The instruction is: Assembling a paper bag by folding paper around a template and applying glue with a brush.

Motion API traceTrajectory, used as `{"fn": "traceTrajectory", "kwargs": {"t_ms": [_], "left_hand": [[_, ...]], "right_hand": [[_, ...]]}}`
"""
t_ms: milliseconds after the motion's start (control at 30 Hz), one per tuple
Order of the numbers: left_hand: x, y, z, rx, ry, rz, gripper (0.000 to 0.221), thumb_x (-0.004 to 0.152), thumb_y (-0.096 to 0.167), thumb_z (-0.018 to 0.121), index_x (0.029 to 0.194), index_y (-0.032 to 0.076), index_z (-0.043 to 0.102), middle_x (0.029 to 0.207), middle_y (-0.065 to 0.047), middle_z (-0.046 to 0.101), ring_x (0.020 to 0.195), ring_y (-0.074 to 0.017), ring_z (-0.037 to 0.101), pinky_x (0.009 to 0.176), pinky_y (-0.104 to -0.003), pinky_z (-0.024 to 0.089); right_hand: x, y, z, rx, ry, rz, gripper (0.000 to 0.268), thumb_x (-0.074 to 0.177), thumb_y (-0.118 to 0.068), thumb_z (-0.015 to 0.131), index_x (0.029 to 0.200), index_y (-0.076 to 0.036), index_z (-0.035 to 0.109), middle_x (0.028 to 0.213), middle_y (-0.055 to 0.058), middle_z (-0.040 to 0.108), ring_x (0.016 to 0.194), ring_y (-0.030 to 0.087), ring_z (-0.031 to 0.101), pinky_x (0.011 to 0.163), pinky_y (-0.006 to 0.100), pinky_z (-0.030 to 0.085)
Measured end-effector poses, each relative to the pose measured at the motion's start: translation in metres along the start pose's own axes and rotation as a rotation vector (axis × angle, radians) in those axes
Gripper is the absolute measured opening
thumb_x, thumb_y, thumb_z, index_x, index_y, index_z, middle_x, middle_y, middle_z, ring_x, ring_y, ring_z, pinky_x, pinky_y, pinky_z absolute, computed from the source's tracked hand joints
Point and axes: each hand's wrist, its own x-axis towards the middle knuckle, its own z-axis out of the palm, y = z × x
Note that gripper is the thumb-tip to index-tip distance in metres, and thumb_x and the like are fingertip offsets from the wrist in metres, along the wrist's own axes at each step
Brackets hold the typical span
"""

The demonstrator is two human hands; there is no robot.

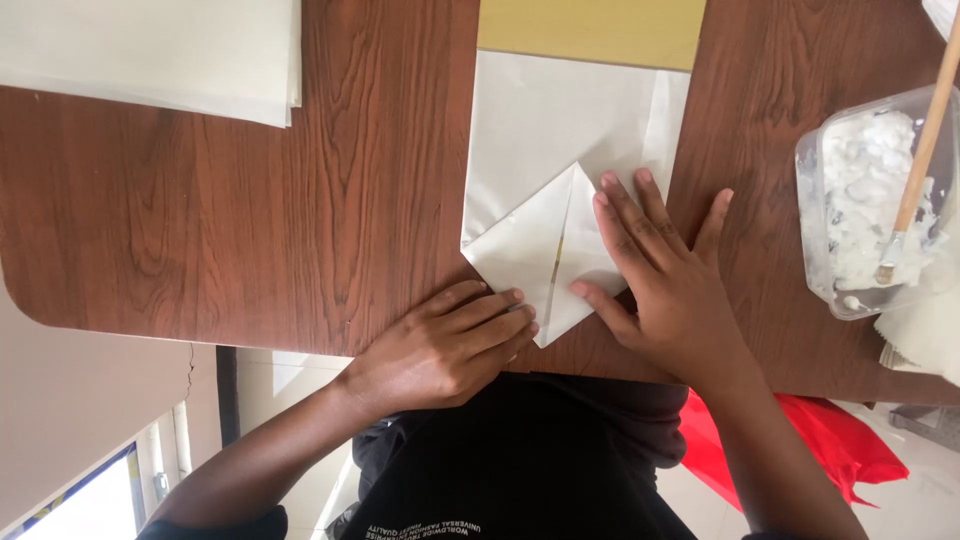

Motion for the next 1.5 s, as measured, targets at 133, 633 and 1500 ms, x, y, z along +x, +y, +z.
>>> {"fn": "traceTrajectory", "kwargs": {"t_ms": [133, 633, 1500], "left_hand": [[0.007, -0.009, -0.010, -0.162, 0.021, -0.019, 0.021, 0.100, 0.005, 0.067, 0.119, 0.001, 0.071, 0.121, -0.014, 0.070, 0.119, -0.0312, 0.068, 0.103, -0.045, 0.051], [0.055, -0.078, -0.010, 0.416, -0.151, 0.054, 0.062, 0.109, 0.058, 0.049, 0.146, 0.011, 0.063, 0.156, -0.002, 0.053, 0.140, -0.0212, 0.053, 0.109, -0.048, 0.044], [0.067, -0.085, -0.010, 0.434, -0.251, -0.047, 0.078, 0.102, 0.073, 0.041, 0.154, 0.016, 0.048, 0.159, -0.007, 0.046, 0.134, -0.0203, 0.055, 0.111, -0.047, 0.044]], "right_hand": [[0.004, -0.002, 0.000, -0.034, -0.031, 0.028, 0.082, 0.102, -0.049, 0.056, 0.161, 0.000, 0.028, 0.170, 0.016, 0.031, 0.159, 0.034, 0.021, 0.116, 0.081, 0.002], [0.006, -0.002, 0.003, -0.206, 0.026, 0.048, 0.079, 0.099, -0.060, 0.051, 0.159, -0.008, 0.041, 0.170, 0.014, 0.032, 0.158, 0.032, 0.029, 0.112, 0.083, 0.015], [0.021, 0.011, 0.001, -0.134, 0.180, -0.060, 0.069, 0.100, -0.054, 0.063, 0.152, -0.012, 0.048, 0.160, 0.011, 0.047, 0.152, 0.037, 0.040, 0.118, 0.078, 0.017]]}}
